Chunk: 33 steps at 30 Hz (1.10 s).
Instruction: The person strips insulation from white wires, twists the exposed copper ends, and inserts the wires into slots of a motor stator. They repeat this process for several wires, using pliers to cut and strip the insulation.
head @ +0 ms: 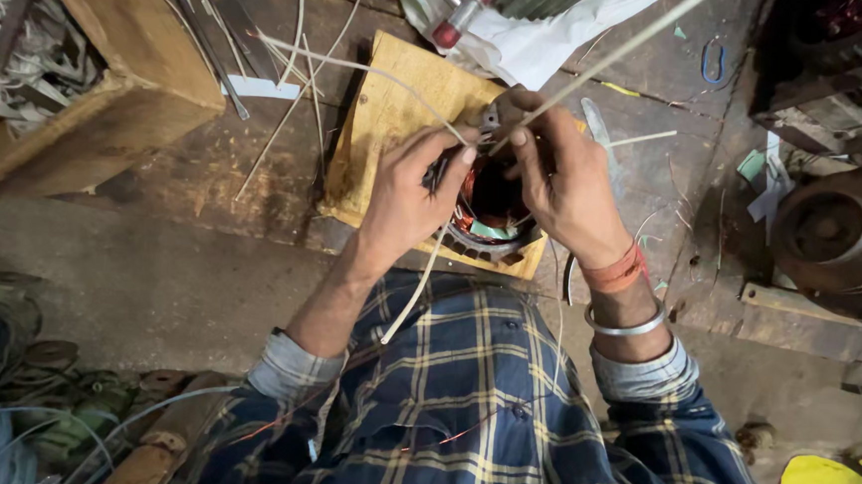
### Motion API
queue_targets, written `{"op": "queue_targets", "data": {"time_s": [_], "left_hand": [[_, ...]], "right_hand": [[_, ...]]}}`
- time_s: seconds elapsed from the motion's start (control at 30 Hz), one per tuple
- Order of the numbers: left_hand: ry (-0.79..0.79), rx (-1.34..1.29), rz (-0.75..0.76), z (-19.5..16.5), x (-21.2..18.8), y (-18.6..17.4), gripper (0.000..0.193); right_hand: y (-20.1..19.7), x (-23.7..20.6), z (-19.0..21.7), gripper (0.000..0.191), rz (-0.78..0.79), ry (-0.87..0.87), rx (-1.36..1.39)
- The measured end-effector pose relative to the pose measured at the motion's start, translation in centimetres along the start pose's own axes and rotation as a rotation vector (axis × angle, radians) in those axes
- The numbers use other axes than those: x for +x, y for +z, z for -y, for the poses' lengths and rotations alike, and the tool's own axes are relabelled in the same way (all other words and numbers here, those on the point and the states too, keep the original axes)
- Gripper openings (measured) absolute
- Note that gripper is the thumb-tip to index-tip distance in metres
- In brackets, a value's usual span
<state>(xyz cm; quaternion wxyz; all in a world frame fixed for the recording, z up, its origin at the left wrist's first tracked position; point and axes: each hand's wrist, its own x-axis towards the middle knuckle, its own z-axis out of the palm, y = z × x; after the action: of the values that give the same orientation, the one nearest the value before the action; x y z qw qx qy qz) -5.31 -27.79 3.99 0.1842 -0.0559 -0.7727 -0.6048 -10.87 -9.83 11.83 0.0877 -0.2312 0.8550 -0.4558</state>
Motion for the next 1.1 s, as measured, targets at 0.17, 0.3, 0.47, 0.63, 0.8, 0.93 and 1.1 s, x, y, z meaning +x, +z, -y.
{"op": "queue_targets", "data": {"time_s": [0.17,0.3,0.47,0.63,0.8,0.93,1.1], "left_hand": [[-0.05,-0.012,0.037,0.0,0.2,-0.2,0.027],[-0.078,-0.055,0.001,0.1,0.3,0.2,0.022],[-0.14,-0.076,0.036,0.4,0.3,0.5,0.019],[-0.123,-0.061,0.06,1.0,0.6,0.3,0.023],[-0.079,-0.055,0.094,1.2,1.2,0.3,0.024],[-0.067,-0.034,0.083,1.2,1.3,0.5,0.023],[-0.018,-0.01,0.074,1.3,1.4,0.6,0.024]], "right_hand": [[0.0,0.4,0.0,0.027,0.017,-0.185,-0.156],[0.1,0.5,-0.3,0.026,-0.004,-0.174,-0.13],[0.1,0.5,-0.7,0.026,-0.028,-0.239,-0.142],[0.2,0.3,-0.7,0.025,-0.034,-0.139,-0.124],[0.4,0.3,-0.7,0.02,-0.08,-0.1,-0.064],[0.8,0.1,-0.8,0.017,-0.16,-0.195,-0.124],[1.2,-0.4,-1.4,0.017,-0.189,-0.186,-0.042]]}}
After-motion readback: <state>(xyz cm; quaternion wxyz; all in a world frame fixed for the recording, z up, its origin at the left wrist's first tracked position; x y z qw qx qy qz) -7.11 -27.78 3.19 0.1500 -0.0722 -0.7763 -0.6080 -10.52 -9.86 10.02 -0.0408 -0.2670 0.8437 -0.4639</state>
